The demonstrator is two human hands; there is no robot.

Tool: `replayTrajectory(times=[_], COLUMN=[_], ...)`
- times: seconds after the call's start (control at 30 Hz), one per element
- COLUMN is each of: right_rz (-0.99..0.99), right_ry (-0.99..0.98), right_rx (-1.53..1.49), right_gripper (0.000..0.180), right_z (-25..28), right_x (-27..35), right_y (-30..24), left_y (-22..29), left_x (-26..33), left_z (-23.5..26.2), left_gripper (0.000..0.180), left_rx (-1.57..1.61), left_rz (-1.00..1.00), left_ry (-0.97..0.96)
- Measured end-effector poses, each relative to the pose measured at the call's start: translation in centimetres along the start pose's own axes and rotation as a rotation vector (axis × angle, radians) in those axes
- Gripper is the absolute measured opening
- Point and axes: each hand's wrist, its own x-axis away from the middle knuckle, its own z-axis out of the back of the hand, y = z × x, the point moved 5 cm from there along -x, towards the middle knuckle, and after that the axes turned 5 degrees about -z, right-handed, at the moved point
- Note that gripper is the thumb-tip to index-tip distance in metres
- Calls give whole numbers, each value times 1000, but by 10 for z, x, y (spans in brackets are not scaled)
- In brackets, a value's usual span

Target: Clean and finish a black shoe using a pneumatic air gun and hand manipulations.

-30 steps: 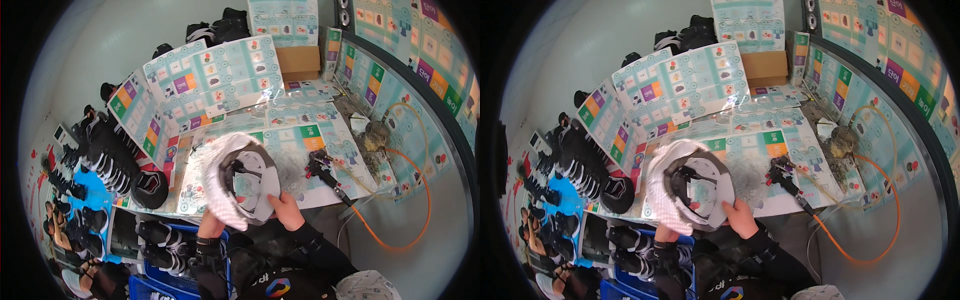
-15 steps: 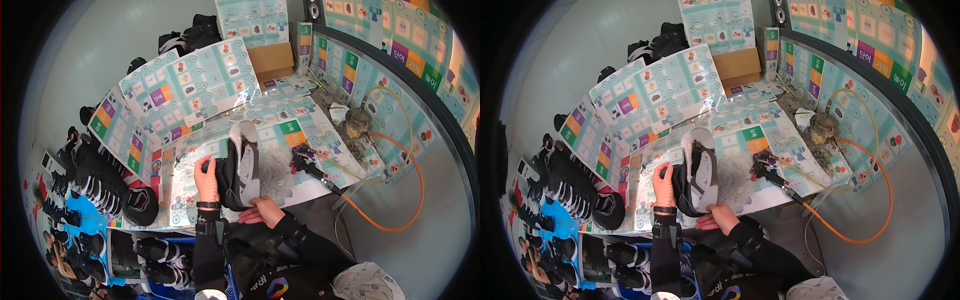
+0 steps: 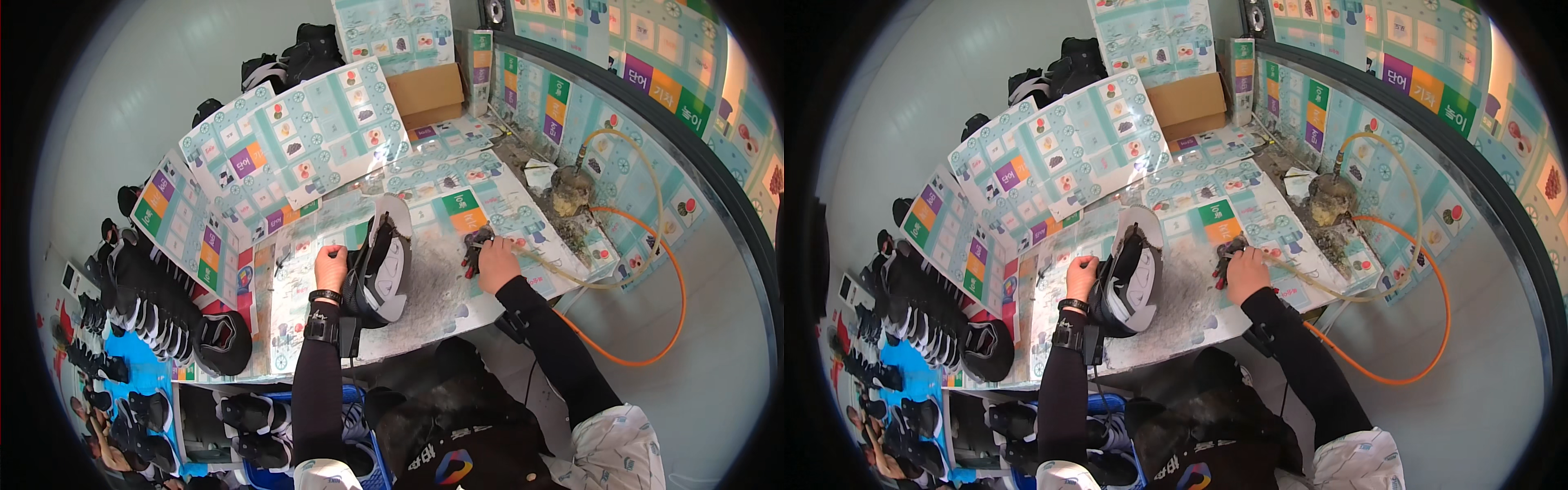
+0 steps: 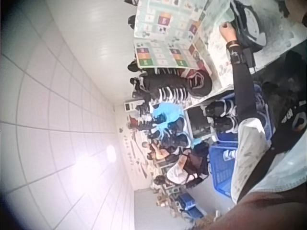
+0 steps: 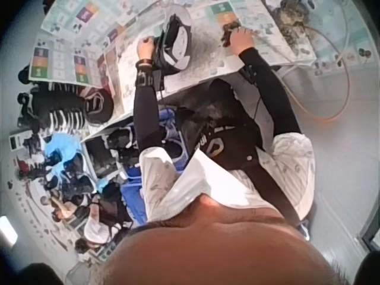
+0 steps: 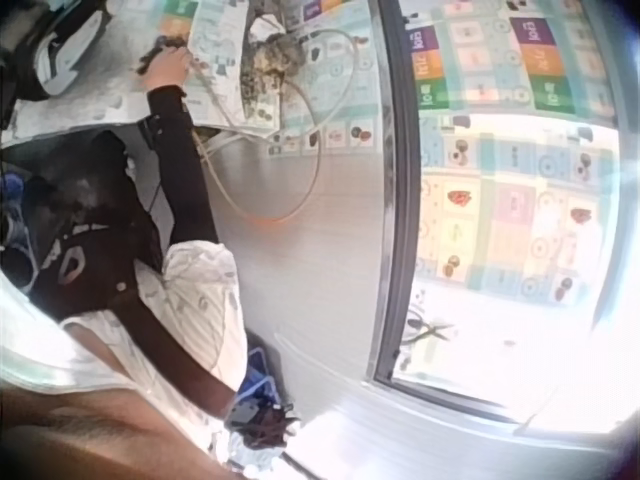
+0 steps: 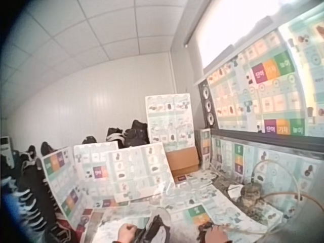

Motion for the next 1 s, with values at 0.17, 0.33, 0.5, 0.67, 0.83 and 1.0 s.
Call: replayTrajectory(times=[0.17, 0.33, 0.5, 0.67, 0.83, 1.0], right_rz=[-70, -157, 57, 56, 31, 186], right_ry=[11, -673, -241, -396, -296, -338], right_rx=[-328, -1139, -903, -818, -875, -894], right_gripper=[27, 37, 26, 40, 35, 27], right_z=[57, 114, 122, 119, 129, 121], right_x=[3, 41, 42, 53, 51, 52], right_y=[-16, -53, -62, -64, -67, -77], left_y=[-3, 9, 12, 11, 19, 19], left_x=[1, -2, 1, 1, 2, 5], left_z=[0, -7, -9, -7, -9, -6], left_gripper=[28, 26, 24, 23, 21, 22], left_rx=[-17, 9, -42, -54, -2, -22], left_rz=[-6, -60, 5, 22, 0, -20], left_ry=[-1, -49, -33, -42, -37, -43])
